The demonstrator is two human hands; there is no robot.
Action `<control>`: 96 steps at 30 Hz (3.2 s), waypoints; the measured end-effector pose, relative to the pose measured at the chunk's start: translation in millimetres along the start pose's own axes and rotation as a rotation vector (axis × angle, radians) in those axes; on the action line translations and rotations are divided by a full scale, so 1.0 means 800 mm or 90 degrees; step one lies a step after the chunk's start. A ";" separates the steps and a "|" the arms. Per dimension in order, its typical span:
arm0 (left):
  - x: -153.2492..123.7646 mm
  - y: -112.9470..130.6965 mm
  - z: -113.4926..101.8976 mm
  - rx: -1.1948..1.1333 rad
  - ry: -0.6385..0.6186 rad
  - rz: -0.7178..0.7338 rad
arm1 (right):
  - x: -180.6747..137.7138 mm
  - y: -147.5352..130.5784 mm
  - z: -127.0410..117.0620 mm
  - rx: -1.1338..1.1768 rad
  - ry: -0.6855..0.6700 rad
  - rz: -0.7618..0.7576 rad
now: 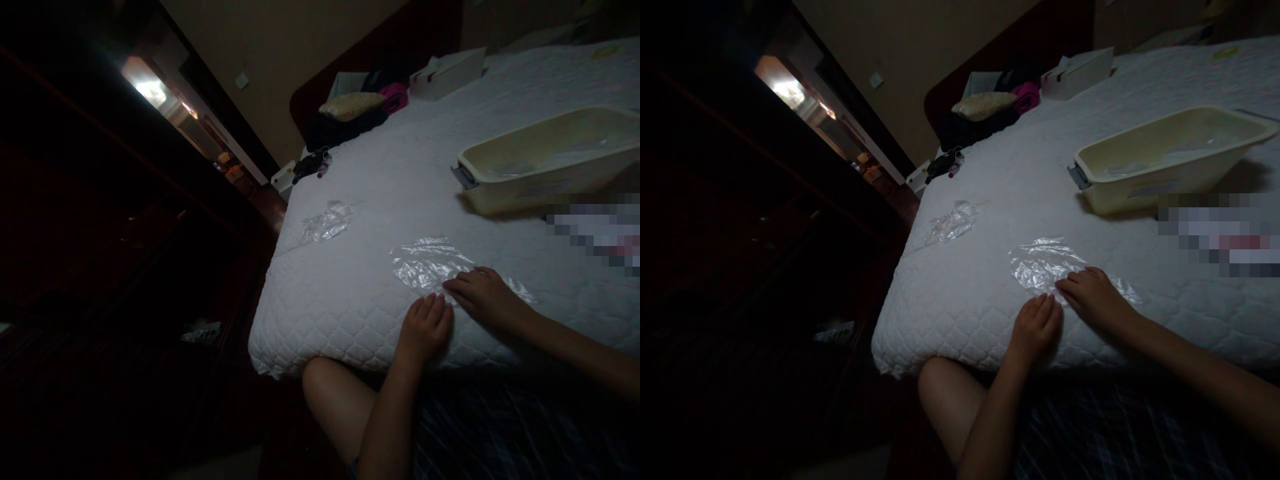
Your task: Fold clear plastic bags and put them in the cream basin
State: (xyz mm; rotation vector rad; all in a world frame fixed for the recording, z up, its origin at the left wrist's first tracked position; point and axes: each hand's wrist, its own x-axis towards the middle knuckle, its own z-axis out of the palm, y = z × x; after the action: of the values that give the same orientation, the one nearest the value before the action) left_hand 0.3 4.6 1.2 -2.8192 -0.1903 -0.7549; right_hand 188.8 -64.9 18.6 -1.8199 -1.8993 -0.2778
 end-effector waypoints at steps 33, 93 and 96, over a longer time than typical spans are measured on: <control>-0.002 0.012 0.011 -0.030 0.012 0.003 | -0.062 0.051 -0.029 0.074 -0.022 -0.070; 0.007 0.011 0.008 0.031 -0.085 0.087 | -0.010 -0.003 -0.037 0.094 -0.091 0.267; 0.006 0.011 0.010 0.020 -0.078 0.083 | -0.009 -0.002 -0.036 0.083 -0.102 0.277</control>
State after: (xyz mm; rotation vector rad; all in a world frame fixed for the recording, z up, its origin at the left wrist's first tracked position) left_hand 10.2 -1.4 -4.8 -2.8160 -0.0366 -0.5472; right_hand 192.7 -84.7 40.1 -2.1518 -1.5222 0.1409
